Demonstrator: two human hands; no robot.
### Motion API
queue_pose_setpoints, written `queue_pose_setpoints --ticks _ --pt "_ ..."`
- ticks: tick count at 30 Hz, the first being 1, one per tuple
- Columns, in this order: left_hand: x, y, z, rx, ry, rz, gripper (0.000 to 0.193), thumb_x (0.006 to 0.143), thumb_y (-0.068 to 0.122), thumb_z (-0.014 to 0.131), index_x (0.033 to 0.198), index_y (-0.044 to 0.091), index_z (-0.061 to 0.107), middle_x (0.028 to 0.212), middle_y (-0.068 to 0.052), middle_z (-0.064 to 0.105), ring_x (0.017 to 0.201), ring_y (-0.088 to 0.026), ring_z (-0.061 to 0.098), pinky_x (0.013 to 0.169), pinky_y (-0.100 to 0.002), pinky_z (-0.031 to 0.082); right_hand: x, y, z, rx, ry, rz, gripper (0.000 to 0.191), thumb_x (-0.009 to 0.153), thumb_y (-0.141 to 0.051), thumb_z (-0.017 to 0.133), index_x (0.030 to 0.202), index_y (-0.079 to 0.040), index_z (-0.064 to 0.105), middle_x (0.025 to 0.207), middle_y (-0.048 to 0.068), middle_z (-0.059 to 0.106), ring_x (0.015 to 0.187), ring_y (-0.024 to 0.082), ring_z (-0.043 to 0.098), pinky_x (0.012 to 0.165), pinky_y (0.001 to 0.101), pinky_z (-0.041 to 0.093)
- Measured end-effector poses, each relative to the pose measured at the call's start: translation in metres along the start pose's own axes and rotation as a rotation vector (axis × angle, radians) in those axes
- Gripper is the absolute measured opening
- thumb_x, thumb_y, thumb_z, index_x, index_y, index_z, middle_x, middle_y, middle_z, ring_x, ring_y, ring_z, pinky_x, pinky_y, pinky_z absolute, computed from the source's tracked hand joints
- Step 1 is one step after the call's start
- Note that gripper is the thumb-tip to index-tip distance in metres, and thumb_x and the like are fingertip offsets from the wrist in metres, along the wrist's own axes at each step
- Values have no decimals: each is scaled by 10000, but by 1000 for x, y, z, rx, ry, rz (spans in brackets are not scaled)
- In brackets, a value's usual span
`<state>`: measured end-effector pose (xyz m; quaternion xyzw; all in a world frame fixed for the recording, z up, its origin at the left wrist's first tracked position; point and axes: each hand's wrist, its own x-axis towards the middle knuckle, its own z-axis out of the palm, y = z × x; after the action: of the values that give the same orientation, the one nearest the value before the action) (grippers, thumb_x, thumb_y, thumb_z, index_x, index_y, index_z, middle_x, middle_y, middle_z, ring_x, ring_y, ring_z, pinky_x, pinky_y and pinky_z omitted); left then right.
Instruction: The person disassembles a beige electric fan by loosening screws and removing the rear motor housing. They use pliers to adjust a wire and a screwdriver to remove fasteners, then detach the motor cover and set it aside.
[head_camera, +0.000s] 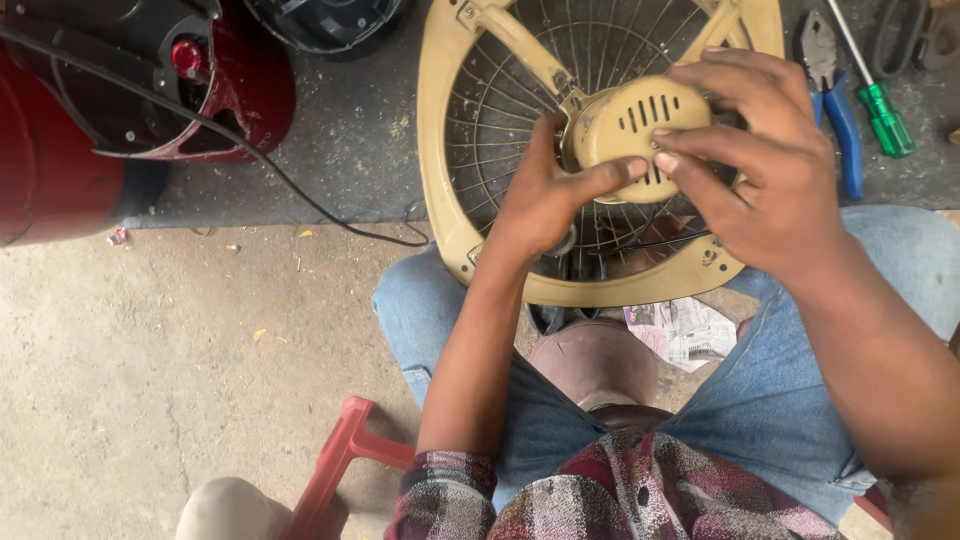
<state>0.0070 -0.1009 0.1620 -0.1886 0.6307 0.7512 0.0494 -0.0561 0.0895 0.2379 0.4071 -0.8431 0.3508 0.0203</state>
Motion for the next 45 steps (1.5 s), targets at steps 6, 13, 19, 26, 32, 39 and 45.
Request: queue_pose_setpoints --ticks 6,13,19,26,32,39,45 --pt "0 1 2 -37 -10 11 1045 695 371 861 1428 -187 367 1242 -327 641 1125 -362 704 925 -388 606 14 -5 -7 55 -75 13 120 956 -63 808 1033 -13 731 1400 159 575 1374 348 464 1066 397 538" --pt "0 -5 0 -37 -1 -20 1107 674 387 840 1457 -190 312 1254 -330 618 1125 -374 702 917 -378 611 21 -20 -2 -360 -59 -120 90 892 11 763 966 1 712 1215 144 579 1208 367 459 1032 473 418" --pt "1 -4 -2 3 -3 -23 1120 669 389 842 1457 -201 307 1244 -338 628 1119 -372 705 917 -365 604 23 -21 6 -466 -80 -160 87 912 33 711 987 50 670 1143 164 566 1094 333 459 935 464 395" --pt "1 -3 -1 44 6 -40 1142 646 437 843 1450 -193 333 1230 -337 630 1106 -372 708 924 -380 601 19 -19 8 -319 -69 -38 33 979 65 681 987 39 662 1126 148 561 1097 320 461 967 442 401" --pt "0 -3 -2 27 0 -17 1153 657 445 842 1463 -193 322 1265 -353 629 1151 -387 697 969 -390 582 21 -17 10 -446 -38 -117 65 917 25 713 958 34 664 1107 170 545 1089 343 454 953 472 387" --pt "1 -4 -3 49 7 -55 1164 643 454 854 1475 -166 324 1286 -351 609 1179 -396 671 981 -404 569 8 0 18 -191 25 -8 93 1033 81 696 1025 25 622 1166 154 541 1131 323 450 1012 416 401" --pt "-3 -2 -2 54 1 -53 1146 651 442 855 1472 -163 333 1294 -355 611 1209 -399 666 1011 -414 557 4 -1 13 -66 46 104 100 1029 34 733 1076 12 648 1228 136 560 1181 310 457 1034 395 425"
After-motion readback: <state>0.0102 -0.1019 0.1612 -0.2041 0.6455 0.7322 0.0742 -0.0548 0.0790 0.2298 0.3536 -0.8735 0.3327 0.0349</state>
